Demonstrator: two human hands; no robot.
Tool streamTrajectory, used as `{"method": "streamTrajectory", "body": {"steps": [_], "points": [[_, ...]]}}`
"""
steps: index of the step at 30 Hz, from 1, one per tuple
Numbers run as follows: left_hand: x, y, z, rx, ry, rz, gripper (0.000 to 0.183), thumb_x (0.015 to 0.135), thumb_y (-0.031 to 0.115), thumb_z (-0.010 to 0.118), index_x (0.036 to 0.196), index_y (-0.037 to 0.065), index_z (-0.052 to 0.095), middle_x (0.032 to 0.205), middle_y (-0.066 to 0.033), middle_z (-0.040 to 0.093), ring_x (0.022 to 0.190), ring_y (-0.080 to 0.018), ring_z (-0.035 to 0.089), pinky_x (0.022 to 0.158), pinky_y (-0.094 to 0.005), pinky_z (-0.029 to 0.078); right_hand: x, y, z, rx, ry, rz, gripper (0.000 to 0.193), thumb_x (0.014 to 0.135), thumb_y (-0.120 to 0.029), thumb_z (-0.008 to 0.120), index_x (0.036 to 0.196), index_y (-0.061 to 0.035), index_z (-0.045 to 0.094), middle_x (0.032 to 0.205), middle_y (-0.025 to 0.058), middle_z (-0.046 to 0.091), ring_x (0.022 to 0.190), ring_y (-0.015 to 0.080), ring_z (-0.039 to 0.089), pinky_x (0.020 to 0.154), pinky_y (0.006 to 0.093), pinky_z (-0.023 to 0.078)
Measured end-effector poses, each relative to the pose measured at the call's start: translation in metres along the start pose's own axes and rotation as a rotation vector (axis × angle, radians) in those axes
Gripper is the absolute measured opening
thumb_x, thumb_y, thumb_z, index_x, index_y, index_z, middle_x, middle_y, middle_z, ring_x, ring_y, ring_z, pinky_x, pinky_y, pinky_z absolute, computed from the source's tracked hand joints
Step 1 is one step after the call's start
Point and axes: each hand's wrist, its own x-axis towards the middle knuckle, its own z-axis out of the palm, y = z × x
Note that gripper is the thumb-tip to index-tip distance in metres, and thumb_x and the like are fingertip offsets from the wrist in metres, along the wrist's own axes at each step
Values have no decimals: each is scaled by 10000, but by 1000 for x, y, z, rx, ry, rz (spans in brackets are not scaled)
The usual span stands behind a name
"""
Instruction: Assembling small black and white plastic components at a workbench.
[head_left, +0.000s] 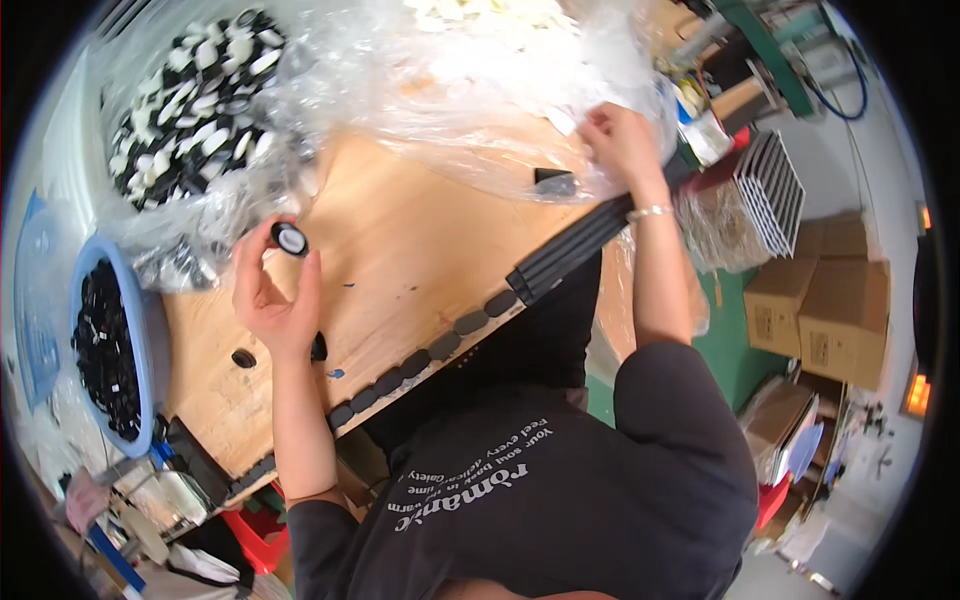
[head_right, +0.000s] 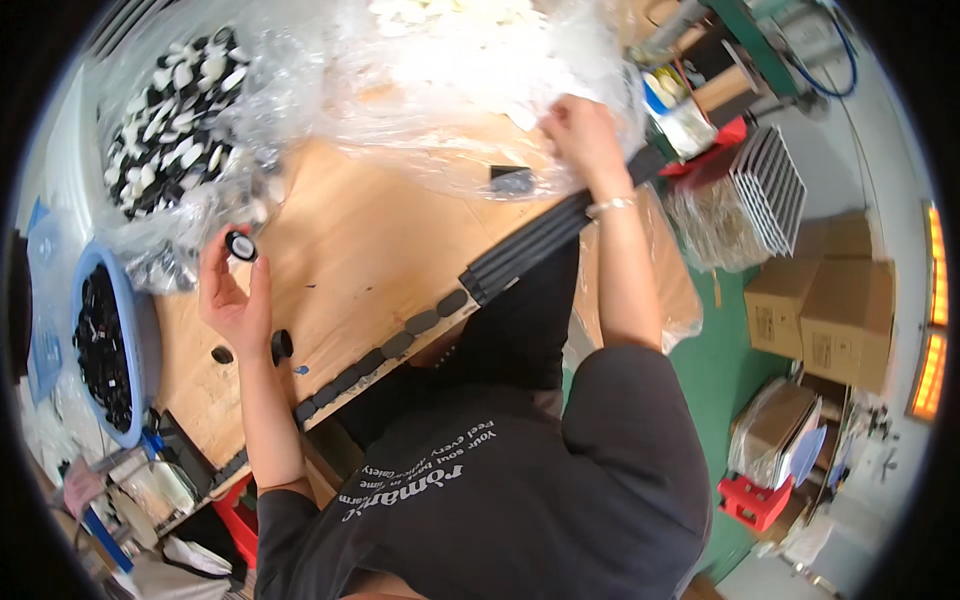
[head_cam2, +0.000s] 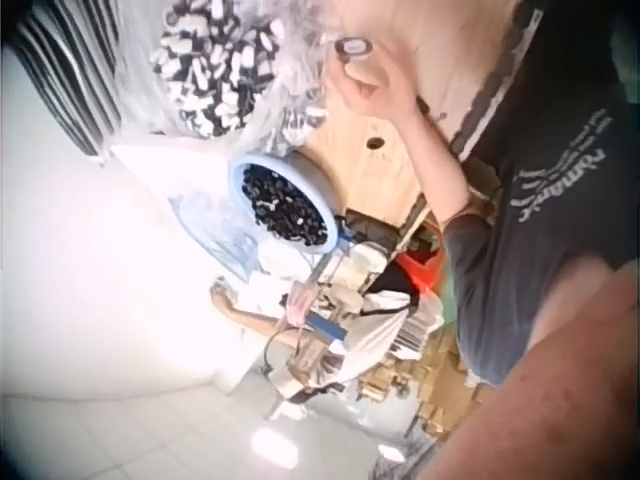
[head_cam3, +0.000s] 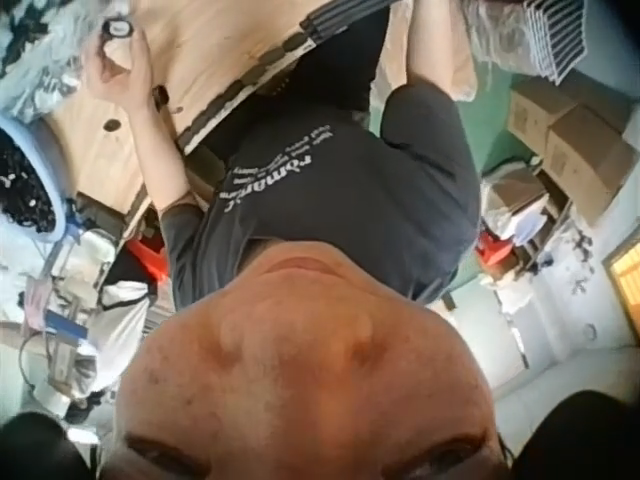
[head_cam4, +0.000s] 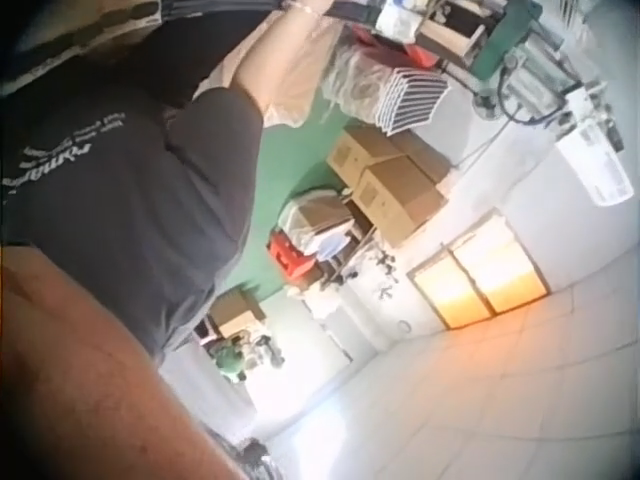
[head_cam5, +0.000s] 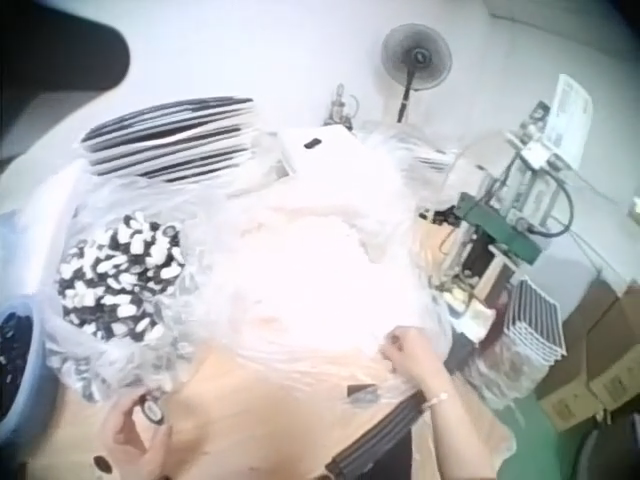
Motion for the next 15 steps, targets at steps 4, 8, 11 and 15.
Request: {"method": "streamTrajectory", "body": {"steps": [4, 8, 11, 15], "points": [[-4, 2, 2, 12, -22, 39, 439, 735, -90, 645, 1165, -55, 561, 1065, -152, 609, 936, -205, 561, 843, -304, 434, 18, 4, 34, -146, 81, -200, 205, 737, -81, 596, 916, -38, 684, 872, 193, 669, 838, 359, 650, 755, 419, 516], [-7, 2, 0, 4, -45, 36, 435, 740, -96, 642, 1166, -60, 558, 1062, -147, 609, 926, -197, 559, 836, -299, 433, 27, -7, 42, -186, 94, -160, 154, 741, -71, 603, 874, -56, 678, 838, 180, 667, 838, 366, 634, 754, 435, 506], [-8, 0, 1, 58, -89, 51, 429, 740, -96, 641, 1160, -62, 558, 1057, -144, 610, 902, -191, 550, 819, -296, 431, 27, -3, 38, -283, 100, -195, 133, 736, -84, 630, 857, -67, 681, 837, 175, 670, 838, 349, 638, 753, 423, 512], [-8, 4, 3, 62, -150, 71, 435, 758, -93, 642, 1180, -53, 548, 1071, -137, 614, 926, -185, 549, 845, -300, 424, 15, -12, 31, -175, 193, -314, 205, 720, -98, 665, 925, -91, 670, 851, 139, 643, 872, 338, 625, 764, 404, 510]]}}
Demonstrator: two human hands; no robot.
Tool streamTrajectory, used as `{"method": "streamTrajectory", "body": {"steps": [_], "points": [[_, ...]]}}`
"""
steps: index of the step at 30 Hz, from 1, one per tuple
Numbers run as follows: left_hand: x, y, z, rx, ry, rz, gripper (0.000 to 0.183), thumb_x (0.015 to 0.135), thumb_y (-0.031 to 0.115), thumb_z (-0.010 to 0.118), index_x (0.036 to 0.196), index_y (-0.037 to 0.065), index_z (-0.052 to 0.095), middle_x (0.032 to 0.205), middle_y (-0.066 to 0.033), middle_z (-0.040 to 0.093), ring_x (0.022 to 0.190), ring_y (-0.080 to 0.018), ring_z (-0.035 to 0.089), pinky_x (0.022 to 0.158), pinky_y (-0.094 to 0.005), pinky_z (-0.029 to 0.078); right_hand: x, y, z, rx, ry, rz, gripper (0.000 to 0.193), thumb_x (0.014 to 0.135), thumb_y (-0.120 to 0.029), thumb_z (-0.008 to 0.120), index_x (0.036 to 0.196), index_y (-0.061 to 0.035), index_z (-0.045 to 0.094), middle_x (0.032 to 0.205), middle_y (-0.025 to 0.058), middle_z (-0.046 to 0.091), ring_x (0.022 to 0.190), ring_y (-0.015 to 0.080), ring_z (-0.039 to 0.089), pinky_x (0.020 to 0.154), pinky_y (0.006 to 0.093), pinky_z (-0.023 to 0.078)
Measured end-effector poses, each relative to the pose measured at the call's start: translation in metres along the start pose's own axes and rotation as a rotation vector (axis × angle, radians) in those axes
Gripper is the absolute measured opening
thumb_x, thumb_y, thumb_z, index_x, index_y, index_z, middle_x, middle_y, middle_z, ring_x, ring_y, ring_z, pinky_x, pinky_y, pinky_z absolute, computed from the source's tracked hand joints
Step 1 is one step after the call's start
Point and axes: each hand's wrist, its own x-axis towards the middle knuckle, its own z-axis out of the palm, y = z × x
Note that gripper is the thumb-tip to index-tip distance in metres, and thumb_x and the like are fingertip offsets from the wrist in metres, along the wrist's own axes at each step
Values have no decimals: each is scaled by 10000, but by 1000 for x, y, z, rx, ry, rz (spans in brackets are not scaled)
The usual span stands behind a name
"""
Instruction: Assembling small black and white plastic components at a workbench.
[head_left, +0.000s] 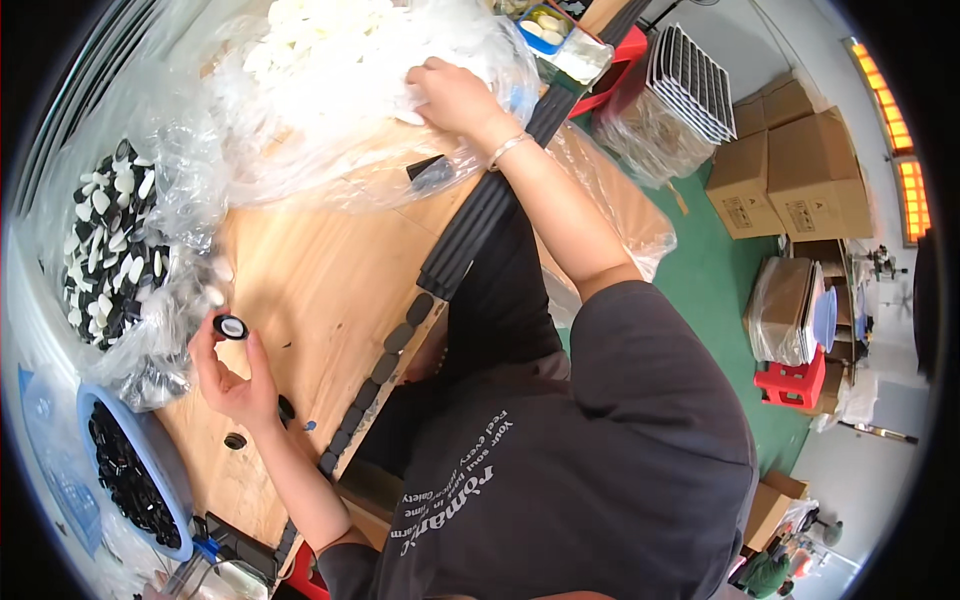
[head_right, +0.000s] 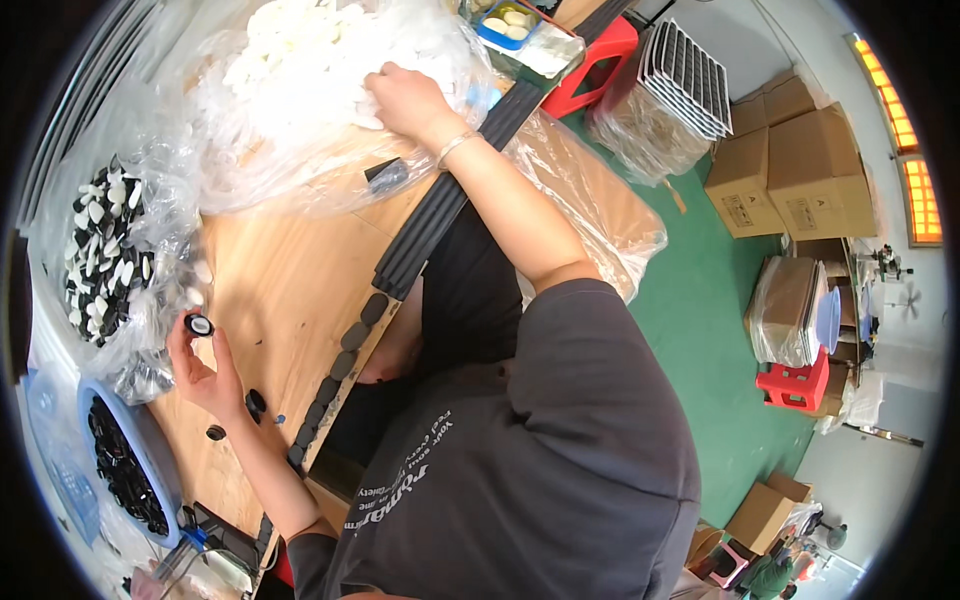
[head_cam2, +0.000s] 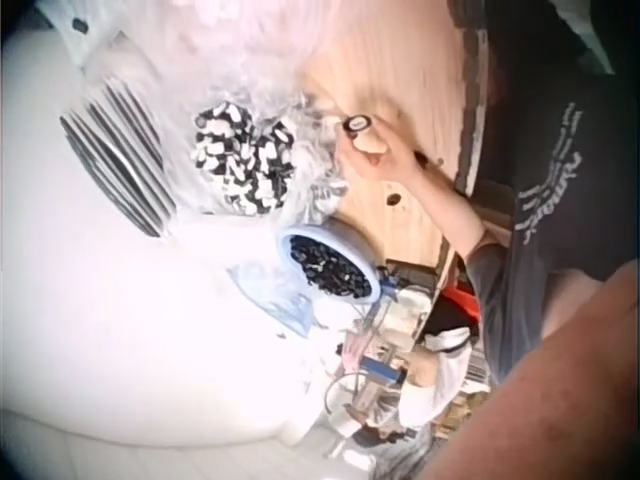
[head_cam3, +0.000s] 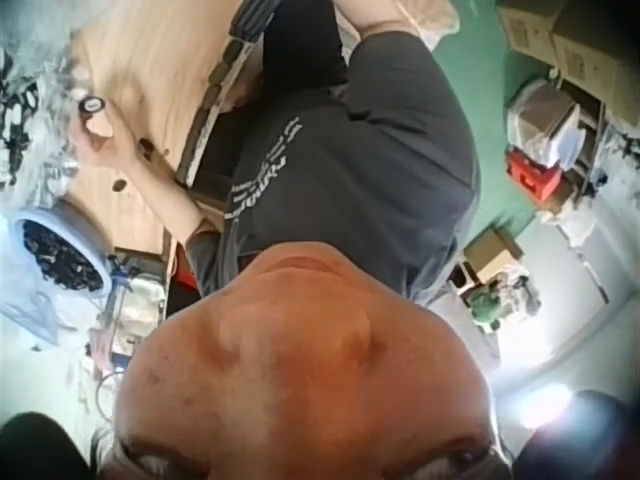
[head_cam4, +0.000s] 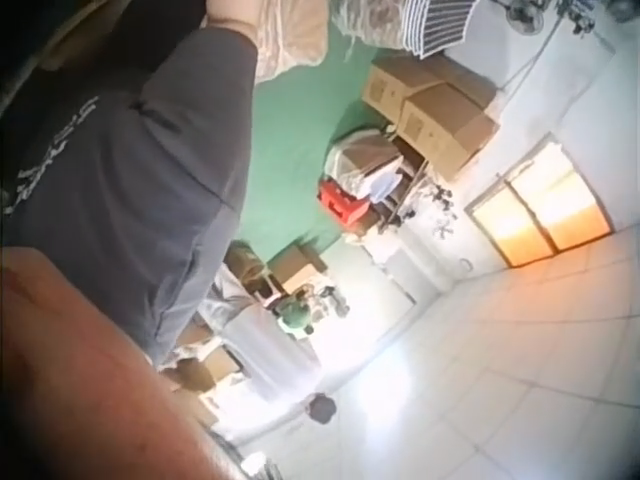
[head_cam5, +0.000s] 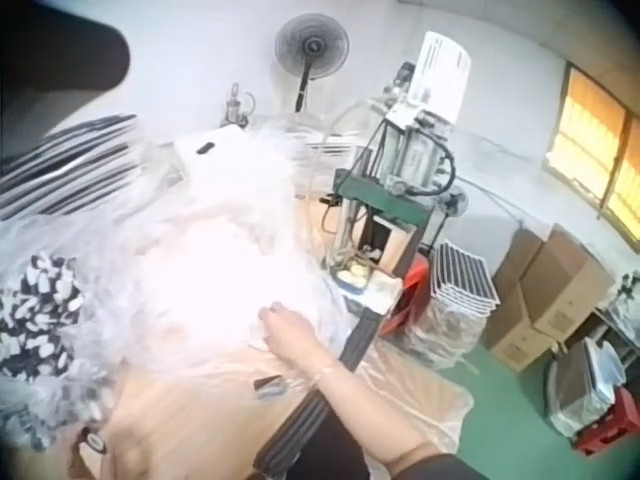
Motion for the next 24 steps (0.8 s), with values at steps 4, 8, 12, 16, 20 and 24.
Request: {"method": "streamTrajectory", "body": {"steps": [4, 8, 12, 16, 20, 24], "points": [[1, 6, 2, 33, -21, 30, 419, 735, -90, 644, 1146, -62, 562, 1031, -143, 617, 865, -197, 532, 792, -301, 430, 5, 0, 9, -79, -51, 1, 185, 730, -112, 657, 913, -88, 650, 871, 120, 620, 878, 331, 619, 759, 394, 509], [1, 6, 3, 44, -9, 35, 419, 734, -86, 647, 1145, -61, 565, 1021, -141, 619, 858, -198, 529, 787, -301, 429, 15, -9, 1, -118, -196, 17, 106, 755, -136, 620, 837, -69, 621, 869, 134, 623, 847, 333, 626, 729, 403, 513], [0, 5, 2, 49, -11, 12, 428, 747, -87, 642, 1165, -56, 560, 1033, -121, 614, 876, -181, 531, 808, -291, 424, 15, -8, 7, -111, -114, -24, 137, 747, -173, 624, 822, -58, 620, 825, 148, 635, 814, 351, 636, 693, 431, 517], [3, 4, 7, 57, -10, 24, 433, 710, -66, 663, 1134, -35, 581, 983, -111, 631, 839, -196, 533, 782, -303, 432, 22, -9, -5, -203, -210, -21, 148, 736, -196, 618, 808, -67, 633, 804, 165, 657, 780, 362, 644, 677, 450, 517], [4, 9, -1, 103, 5, 3, 422, 692, -47, 682, 1105, -23, 599, 961, -97, 631, 814, -191, 518, 772, -296, 428, 29, -5, -6, -139, -170, 100, 150, 718, -188, 678, 816, -77, 661, 809, 166, 666, 803, 355, 644, 707, 441, 516], [6, 7, -1, 89, 36, -25, 403, 682, -38, 691, 1077, -22, 613, 937, -99, 621, 800, -188, 513, 753, -296, 427, 25, 20, -5, 66, -156, 85, 137, 732, -147, 684, 851, -82, 666, 839, 148, 674, 820, 349, 639, 727, 431, 514]]}}
